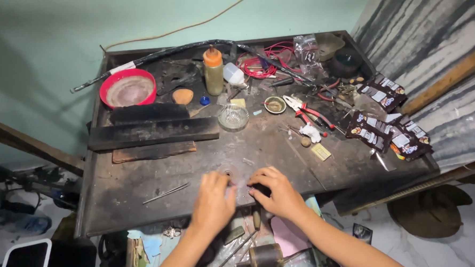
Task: Soldering a small jewelry component using a blowtorch and then setting small stones or parts into the piece on a workbench.
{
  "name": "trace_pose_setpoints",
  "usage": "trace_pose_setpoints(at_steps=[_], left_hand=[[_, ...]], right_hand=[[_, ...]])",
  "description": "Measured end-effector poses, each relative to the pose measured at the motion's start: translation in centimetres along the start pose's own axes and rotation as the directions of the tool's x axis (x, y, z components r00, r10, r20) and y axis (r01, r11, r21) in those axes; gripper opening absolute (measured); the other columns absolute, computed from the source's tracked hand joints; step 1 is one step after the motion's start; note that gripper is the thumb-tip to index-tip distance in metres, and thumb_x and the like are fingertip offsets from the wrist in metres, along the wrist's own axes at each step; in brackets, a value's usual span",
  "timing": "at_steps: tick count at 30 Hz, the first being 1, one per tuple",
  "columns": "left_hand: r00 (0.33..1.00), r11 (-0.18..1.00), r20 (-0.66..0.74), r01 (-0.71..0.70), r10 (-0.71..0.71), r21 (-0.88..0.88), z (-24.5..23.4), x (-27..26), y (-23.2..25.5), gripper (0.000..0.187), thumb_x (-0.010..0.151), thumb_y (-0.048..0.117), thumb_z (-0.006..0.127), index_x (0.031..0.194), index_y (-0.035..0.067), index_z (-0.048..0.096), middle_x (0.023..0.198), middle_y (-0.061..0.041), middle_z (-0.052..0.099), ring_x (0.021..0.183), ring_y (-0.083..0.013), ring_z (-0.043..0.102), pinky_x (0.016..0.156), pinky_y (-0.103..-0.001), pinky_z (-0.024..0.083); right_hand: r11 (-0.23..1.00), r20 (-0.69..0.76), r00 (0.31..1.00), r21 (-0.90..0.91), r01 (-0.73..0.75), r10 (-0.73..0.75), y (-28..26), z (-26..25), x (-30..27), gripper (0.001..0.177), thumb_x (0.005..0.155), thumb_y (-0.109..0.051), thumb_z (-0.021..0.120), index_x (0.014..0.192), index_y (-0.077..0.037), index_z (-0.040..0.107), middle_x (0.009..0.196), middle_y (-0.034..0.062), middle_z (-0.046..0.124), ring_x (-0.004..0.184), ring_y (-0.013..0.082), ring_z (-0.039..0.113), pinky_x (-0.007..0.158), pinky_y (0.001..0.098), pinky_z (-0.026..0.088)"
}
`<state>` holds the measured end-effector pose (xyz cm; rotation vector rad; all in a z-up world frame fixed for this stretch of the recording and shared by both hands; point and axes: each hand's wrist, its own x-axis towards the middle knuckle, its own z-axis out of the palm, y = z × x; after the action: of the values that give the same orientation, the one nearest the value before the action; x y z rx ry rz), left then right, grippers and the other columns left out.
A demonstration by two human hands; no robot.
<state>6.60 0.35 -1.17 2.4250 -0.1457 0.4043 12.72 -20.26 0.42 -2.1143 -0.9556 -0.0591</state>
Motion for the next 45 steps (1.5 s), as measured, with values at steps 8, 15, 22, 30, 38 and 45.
trace_pose_setpoints(at_steps=[8,15,22,30,38,45], left_hand=[[0.962,0.929,-0.215,0.228,-0.168,0.291,-5.4,1.9,-6.5,0.017,0.094,0.018,0.064,0.101,0.004,0.071,0.104,-0.016,0.062,0.103,-0.0376,0.056,0.085,-0.051,0.053],[0.945,0.917,-0.211,0.302,-0.251,0.261,-7.0,1.8,-9.3,0.018,0.09,0.019,0.067,0.103,0.009,0.072,0.103,-0.014,0.065,0.104,-0.0383,0.058,0.087,-0.052,0.052],[0.929,0.964,-0.369,0.116,-0.02,0.24,-9.8,5.7,-10.8,0.013,0.09,0.009,0.065,0.1,0.007,0.072,0.097,-0.016,0.063,0.089,-0.0411,0.057,0.08,-0.052,0.049],[0.989,0.948,-0.141,0.085,-0.043,0.307,-8.9,12.1,-10.4,0.016,0.093,0.01,0.063,0.104,0.005,0.073,0.1,-0.017,0.062,0.097,-0.042,0.057,0.088,-0.053,0.053],[0.957,0.974,-0.254,-0.086,0.139,0.209,-8.0,12.3,-10.9,0.039,0.088,0.002,0.067,0.126,-0.003,0.067,0.108,-0.018,0.065,0.095,-0.0429,0.057,0.089,-0.051,0.05],[0.924,0.997,-0.38,-0.026,0.051,0.069,-8.7,2.4,-6.3,0.028,0.095,0.01,0.059,0.119,0.0,0.068,0.102,-0.014,0.065,0.096,-0.0329,0.061,0.087,-0.046,0.05]], right_hand=[[0.995,-0.038,0.996,-0.063,-0.079,0.077,1.0,0.3,0.1,0.016,0.093,-0.019,0.071,0.104,-0.011,0.078,0.109,0.0042,0.073,0.105,0.0248,0.064,0.093,0.041,0.052],[0.996,0.033,0.997,-0.058,-0.069,0.071,1.0,-0.1,0.6,0.021,0.093,-0.022,0.071,0.11,-0.011,0.078,0.108,0.0039,0.073,0.102,0.0243,0.066,0.09,0.0396,0.052],[0.987,0.088,0.984,-0.054,-0.153,0.157,0.7,-0.2,0.7,0.02,0.093,-0.024,0.071,0.107,-0.013,0.081,0.099,0.0017,0.073,0.093,0.0214,0.07,0.083,0.0365,0.054],[0.989,0.061,0.987,-0.037,-0.145,0.147,0.6,-0.3,0.8,0.021,0.093,-0.024,0.072,0.108,-0.012,0.08,0.098,0.0022,0.073,0.088,0.0214,0.071,0.08,0.0362,0.055],[0.988,0.087,0.985,-0.061,-0.144,0.149,0.3,-0.9,0.4,0.025,0.097,-0.024,0.066,0.113,-0.012,0.08,0.102,0.0033,0.07,0.094,0.0228,0.067,0.081,0.0389,0.054],[0.993,0.054,0.992,0.0,-0.115,0.115,-0.4,-0.3,1.4,0.021,0.097,-0.023,0.066,0.108,-0.01,0.079,0.098,0.003,0.072,0.091,0.0215,0.07,0.082,0.0353,0.054]])
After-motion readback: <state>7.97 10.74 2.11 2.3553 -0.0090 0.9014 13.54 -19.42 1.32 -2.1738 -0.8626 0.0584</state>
